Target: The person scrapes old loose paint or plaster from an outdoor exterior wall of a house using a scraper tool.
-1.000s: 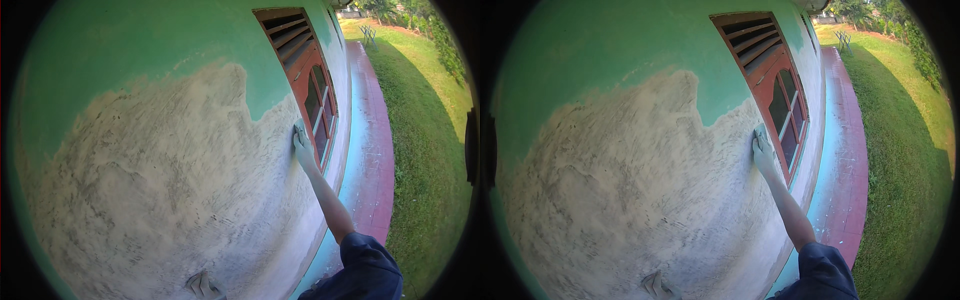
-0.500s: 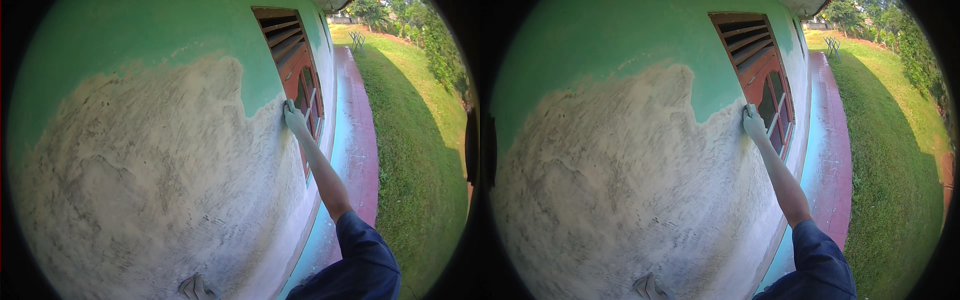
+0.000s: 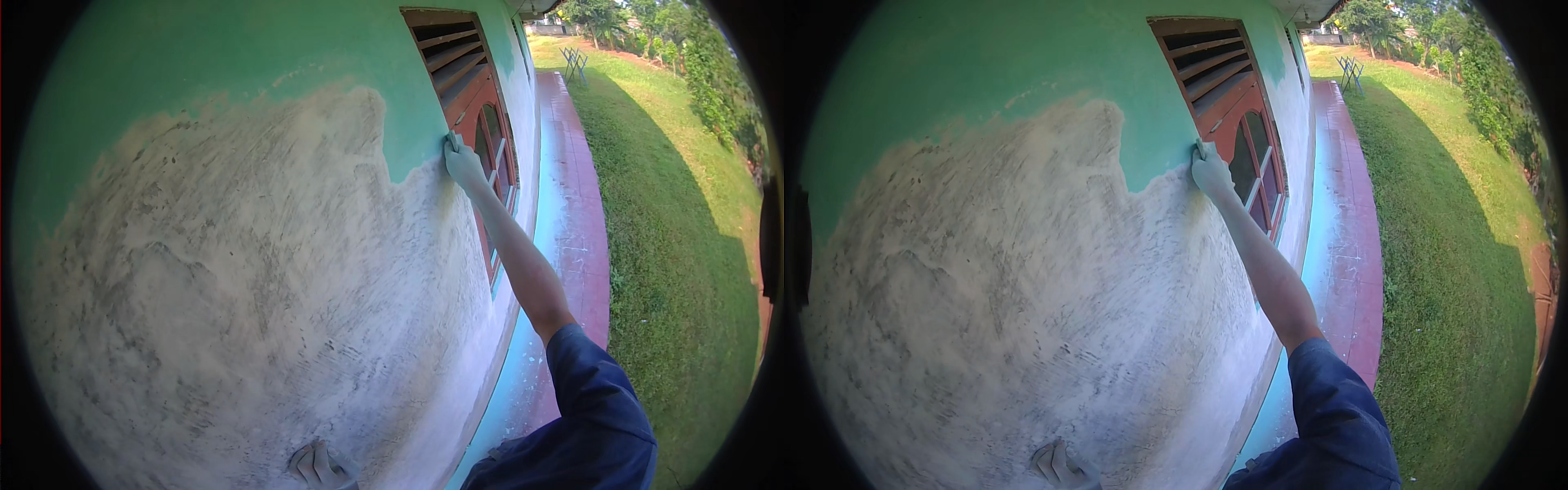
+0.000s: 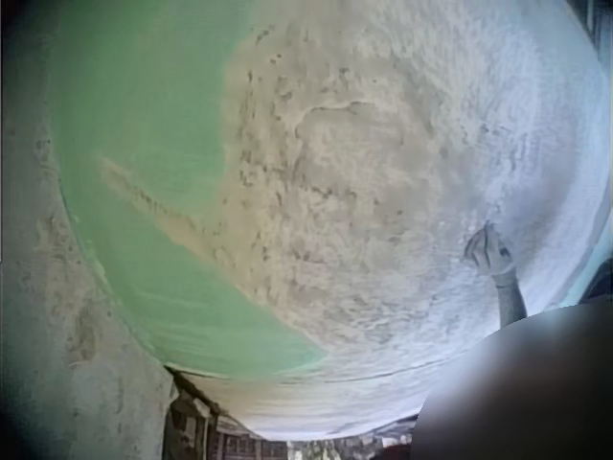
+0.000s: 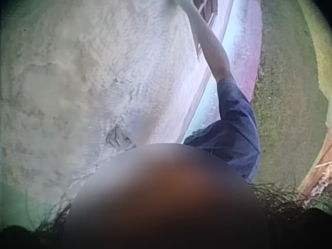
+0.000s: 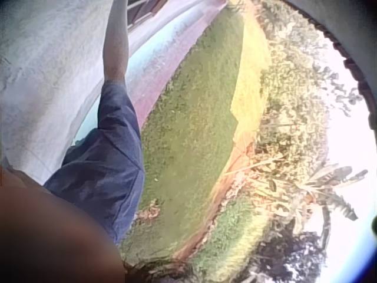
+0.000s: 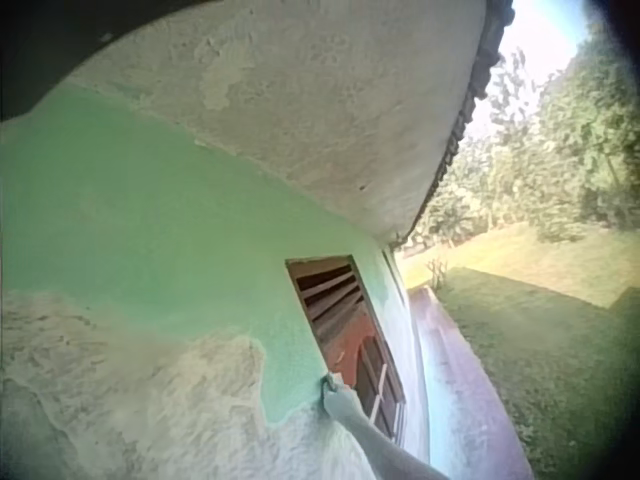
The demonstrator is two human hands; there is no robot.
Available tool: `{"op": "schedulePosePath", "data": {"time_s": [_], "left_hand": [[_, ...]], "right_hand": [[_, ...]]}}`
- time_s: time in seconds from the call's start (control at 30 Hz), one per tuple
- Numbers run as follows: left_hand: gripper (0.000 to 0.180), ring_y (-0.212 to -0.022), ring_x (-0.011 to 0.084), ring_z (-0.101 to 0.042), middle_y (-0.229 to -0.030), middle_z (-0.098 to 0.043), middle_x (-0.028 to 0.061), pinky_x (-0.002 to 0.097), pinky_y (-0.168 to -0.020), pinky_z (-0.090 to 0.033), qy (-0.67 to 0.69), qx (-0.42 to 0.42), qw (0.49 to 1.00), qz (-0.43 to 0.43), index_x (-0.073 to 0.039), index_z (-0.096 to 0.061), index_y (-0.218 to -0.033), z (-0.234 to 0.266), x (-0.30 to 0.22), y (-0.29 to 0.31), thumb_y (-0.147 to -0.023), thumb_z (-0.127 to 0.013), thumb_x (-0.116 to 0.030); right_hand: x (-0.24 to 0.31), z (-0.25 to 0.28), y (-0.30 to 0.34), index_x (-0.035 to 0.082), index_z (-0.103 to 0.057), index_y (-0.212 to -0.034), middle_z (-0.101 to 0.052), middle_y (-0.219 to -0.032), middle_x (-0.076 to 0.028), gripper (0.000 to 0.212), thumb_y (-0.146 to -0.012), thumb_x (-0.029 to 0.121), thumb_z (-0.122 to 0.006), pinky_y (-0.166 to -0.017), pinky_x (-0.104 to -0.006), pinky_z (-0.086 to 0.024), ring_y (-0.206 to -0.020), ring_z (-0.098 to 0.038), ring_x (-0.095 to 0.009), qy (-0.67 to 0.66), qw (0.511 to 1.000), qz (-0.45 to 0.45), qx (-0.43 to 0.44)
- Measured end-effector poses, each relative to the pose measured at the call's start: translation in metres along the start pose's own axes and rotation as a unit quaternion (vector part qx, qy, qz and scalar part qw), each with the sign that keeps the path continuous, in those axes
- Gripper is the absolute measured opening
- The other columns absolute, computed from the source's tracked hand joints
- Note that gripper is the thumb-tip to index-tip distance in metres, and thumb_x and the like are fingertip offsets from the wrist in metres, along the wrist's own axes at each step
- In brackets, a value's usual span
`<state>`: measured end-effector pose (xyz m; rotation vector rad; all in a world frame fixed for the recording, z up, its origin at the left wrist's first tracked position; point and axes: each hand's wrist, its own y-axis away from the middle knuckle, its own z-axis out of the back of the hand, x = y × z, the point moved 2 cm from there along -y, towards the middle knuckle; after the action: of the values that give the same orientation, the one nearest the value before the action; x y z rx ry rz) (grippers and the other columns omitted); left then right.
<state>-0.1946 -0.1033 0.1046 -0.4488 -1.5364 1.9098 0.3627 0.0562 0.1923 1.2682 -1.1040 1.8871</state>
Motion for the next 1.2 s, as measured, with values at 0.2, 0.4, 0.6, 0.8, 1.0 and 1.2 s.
{"op": "schedulePosePath", "data": {"time_s": [0.2, 0.4, 0.6, 0.8, 1.0, 1.2], "left_hand": [[0.018, -0.082, 0.0294, -0.056, -0.088, -0.062, 0.0111, 0.0429, -0.074, -0.047, 0.028, 0.004, 1.000, -0.006, -0.005, -0.068, -0.092, -0.001, 0.005, 0.003, -0.093, -0.055, -0.017], [0.025, -0.084, 0.0316, -0.054, -0.086, -0.058, 0.0131, 0.0438, -0.075, -0.044, -0.019, -0.014, 0.998, -0.060, 0.001, -0.061, -0.096, -0.005, 0.010, 0.007, -0.090, -0.053, -0.021], [0.017, -0.085, 0.0302, -0.057, -0.091, -0.063, 0.0113, 0.0427, -0.076, -0.047, 0.010, 0.002, 1.000, -0.016, -0.005, -0.068, -0.092, 0.002, 0.005, 0.002, -0.093, -0.055, -0.017], [0.017, -0.082, 0.0298, -0.053, -0.082, -0.057, 0.0115, 0.0435, -0.072, -0.043, 0.001, -0.046, 0.997, -0.060, 0.000, -0.062, -0.089, -0.008, 0.012, 0.010, -0.087, -0.054, -0.016], [0.016, -0.082, 0.0302, -0.053, -0.081, -0.056, 0.0110, 0.0431, -0.073, -0.043, -0.017, -0.008, 0.998, -0.054, -0.001, -0.062, -0.088, 0.001, 0.009, 0.004, -0.086, -0.055, -0.015], [0.015, -0.081, 0.0299, -0.053, -0.080, -0.057, 0.0115, 0.0430, -0.072, -0.043, -0.001, -0.031, 0.998, -0.045, 0.000, -0.062, -0.085, -0.008, 0.014, 0.014, -0.085, -0.056, -0.014]], "right_hand": [[0.081, 0.012, -0.029, 0.014, -0.055, -0.132, -0.060, -0.120, -0.026, 0.043, -0.096, 0.034, -0.042, -0.100, -0.0436, -0.041, -0.115, -0.055, -0.043, -0.077, 0.990, 0.105, -0.050], [-0.073, -0.001, 0.003, 0.020, -0.052, -0.136, -0.059, -0.125, -0.024, 0.045, -0.096, 0.037, -0.041, -0.102, -0.0427, -0.041, -0.119, -0.054, -0.040, 0.023, 0.999, -0.017, 0.016], [0.093, 0.011, -0.030, 0.024, -0.055, -0.133, -0.060, -0.122, -0.021, 0.043, -0.095, 0.041, -0.041, -0.107, -0.0512, -0.032, -0.119, -0.052, -0.043, -0.097, 0.993, 0.067, -0.019], [-0.028, 0.003, 0.011, 0.017, -0.054, -0.134, -0.059, -0.127, -0.018, 0.044, -0.096, 0.034, -0.040, -0.106, -0.0372, -0.037, -0.124, -0.051, -0.037, -0.018, 0.998, 0.064, -0.017], [0.046, 0.012, -0.009, 0.007, -0.063, -0.116, -0.064, -0.112, -0.024, 0.042, -0.096, 0.036, -0.040, -0.098, -0.0429, -0.042, -0.112, -0.057, -0.042, 0.014, 0.999, 0.048, 0.019], [0.055, 0.021, -0.008, 0.005, -0.064, -0.113, -0.065, -0.106, -0.026, 0.042, -0.096, 0.037, -0.042, -0.091, -0.0437, -0.046, -0.103, -0.062, -0.042, -0.024, 0.995, 0.095, -0.022]]}}
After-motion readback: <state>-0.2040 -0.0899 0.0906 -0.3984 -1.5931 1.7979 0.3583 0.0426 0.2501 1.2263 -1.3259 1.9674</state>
